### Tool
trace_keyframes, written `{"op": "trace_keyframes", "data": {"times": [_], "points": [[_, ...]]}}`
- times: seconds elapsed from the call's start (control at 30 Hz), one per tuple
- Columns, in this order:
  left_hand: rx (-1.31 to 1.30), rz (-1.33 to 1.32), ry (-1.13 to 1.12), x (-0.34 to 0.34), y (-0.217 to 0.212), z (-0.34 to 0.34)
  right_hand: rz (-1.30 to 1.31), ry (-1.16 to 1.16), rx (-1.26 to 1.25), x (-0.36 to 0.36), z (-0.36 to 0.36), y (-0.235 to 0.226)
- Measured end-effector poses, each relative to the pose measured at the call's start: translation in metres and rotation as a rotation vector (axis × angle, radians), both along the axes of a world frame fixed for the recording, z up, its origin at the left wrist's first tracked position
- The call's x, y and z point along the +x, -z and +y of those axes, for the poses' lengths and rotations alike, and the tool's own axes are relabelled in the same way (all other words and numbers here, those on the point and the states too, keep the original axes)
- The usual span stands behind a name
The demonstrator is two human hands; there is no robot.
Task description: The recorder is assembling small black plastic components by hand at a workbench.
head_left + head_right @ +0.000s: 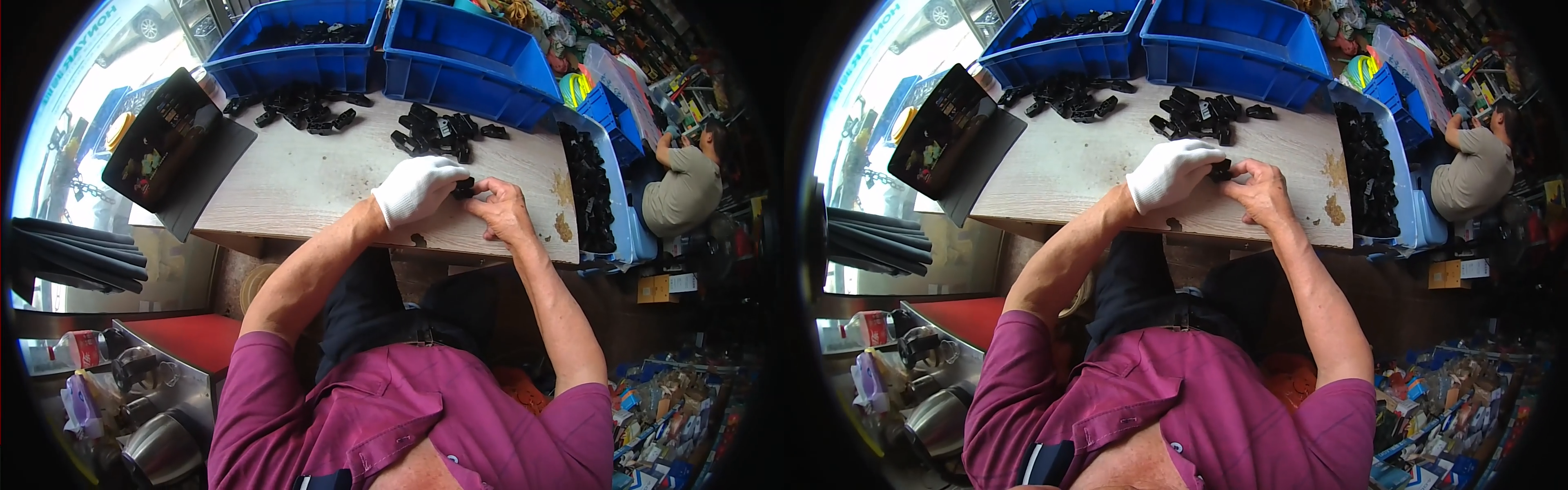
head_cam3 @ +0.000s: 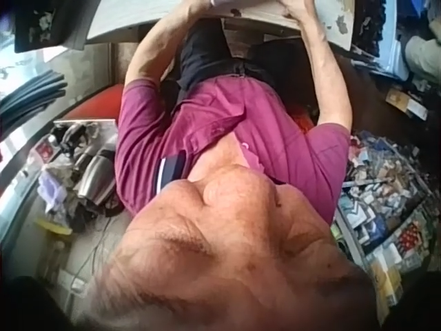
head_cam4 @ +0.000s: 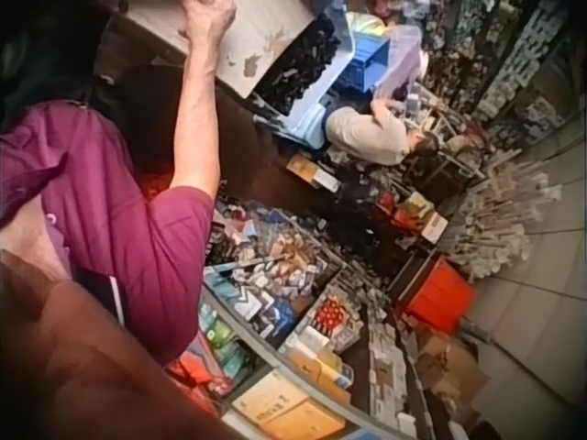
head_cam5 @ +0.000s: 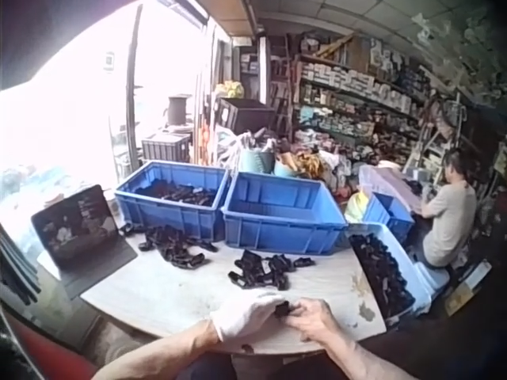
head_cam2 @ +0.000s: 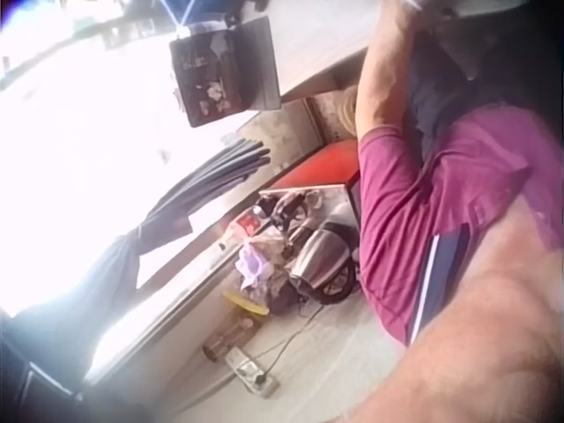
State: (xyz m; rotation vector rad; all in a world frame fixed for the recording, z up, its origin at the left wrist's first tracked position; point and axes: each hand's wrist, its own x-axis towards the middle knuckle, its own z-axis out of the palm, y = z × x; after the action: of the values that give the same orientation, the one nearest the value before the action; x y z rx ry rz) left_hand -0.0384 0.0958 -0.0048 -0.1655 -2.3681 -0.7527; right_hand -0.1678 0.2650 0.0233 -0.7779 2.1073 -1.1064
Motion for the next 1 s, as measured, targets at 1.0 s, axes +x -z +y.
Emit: {"op": "trace_keyframes", "data": {"times": [1.0], "points": [[-0.399, 0.058, -0.770, 0.074, -0.009, -0.076, -0.249, 0.164, -0.249, -0.008, 0.017, 0.003]]}}
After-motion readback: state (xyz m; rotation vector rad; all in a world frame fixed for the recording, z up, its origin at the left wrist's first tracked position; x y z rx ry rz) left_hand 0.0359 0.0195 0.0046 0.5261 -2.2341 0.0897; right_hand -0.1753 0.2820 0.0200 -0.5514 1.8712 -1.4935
